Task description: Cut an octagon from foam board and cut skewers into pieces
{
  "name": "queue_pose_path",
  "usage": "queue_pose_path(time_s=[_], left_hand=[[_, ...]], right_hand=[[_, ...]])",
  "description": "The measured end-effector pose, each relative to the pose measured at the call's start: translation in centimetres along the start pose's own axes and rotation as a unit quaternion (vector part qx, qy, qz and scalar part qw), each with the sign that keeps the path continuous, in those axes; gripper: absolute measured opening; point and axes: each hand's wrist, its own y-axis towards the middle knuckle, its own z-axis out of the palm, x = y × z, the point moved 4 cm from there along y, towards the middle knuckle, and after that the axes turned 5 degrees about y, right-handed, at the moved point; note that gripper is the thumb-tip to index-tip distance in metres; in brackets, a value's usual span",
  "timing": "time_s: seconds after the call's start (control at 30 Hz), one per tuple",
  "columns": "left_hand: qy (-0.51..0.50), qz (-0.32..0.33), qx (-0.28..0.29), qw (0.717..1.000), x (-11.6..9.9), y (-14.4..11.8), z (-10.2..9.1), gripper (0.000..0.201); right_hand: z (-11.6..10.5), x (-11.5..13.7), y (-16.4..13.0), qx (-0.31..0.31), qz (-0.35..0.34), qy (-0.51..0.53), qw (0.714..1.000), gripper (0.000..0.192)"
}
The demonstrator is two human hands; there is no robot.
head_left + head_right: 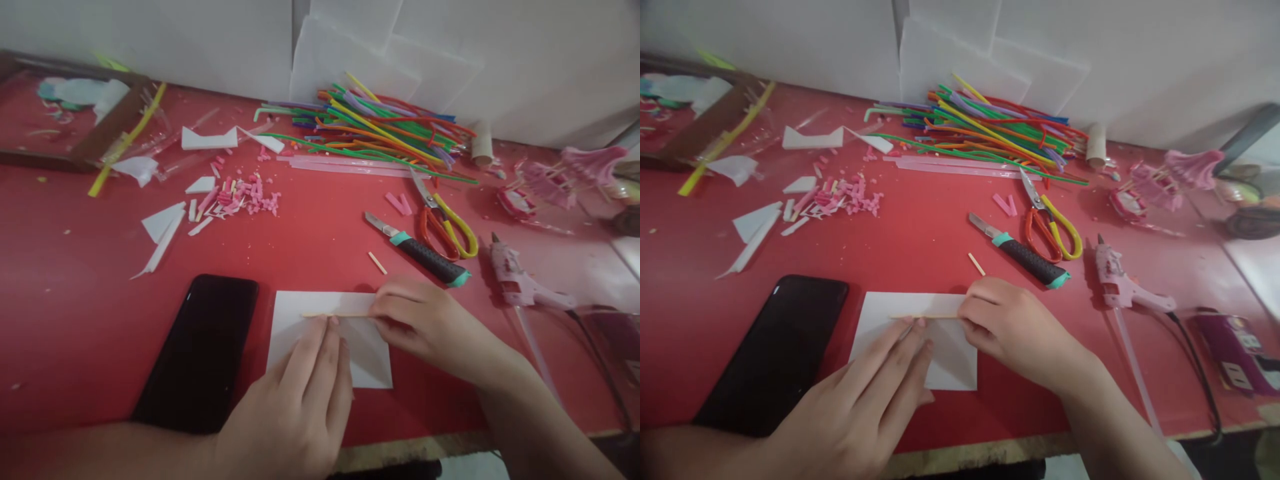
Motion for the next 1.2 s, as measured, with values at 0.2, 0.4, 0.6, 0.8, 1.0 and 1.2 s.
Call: queue_pose_path(time_s=[0.2, 0.4, 0.6, 0.8, 1.0, 1.2], left_hand=[[0.001, -0.004, 0.008, 1.0, 0.05, -0.05, -0.07, 0.028], [-0.001, 0.003, 0.013, 1.0, -0.1, -0.16, 0.09, 0.028], [0.001, -0.006, 0.01, 1.0, 0.01, 0.0, -0.01, 0.028], [-0.001, -0.01, 0.007, 1.0, 0.01, -0.01, 0.06, 0.027], [-0.002, -0.011, 0.006, 1.0, 0.03, -0.19, 0.15, 0.026], [0.006, -0.009, 0.0, 1.0, 0.02, -0.15, 0.16, 0.025]], right_hand=[[0.08, 0.03, -0.07, 0.002, 0.005, -0.009, 1.0, 0.017], [0.21, -0.09, -0.15, 0.008, 0.021, -0.013, 1.0, 0.018], [0.25, -0.11, -0.14, 0.007, 0.018, -0.011, 1.0, 0.018], [0.19, -0.07, -0.06, 0.007, 0.018, -0.009, 1.0, 0.019], [0.2, -0.12, -0.04, 0.005, 0.015, -0.002, 1.0, 0.017], [0.14, -0.13, -0.04, 0.012, 0.028, 0.004, 1.0, 0.015]])
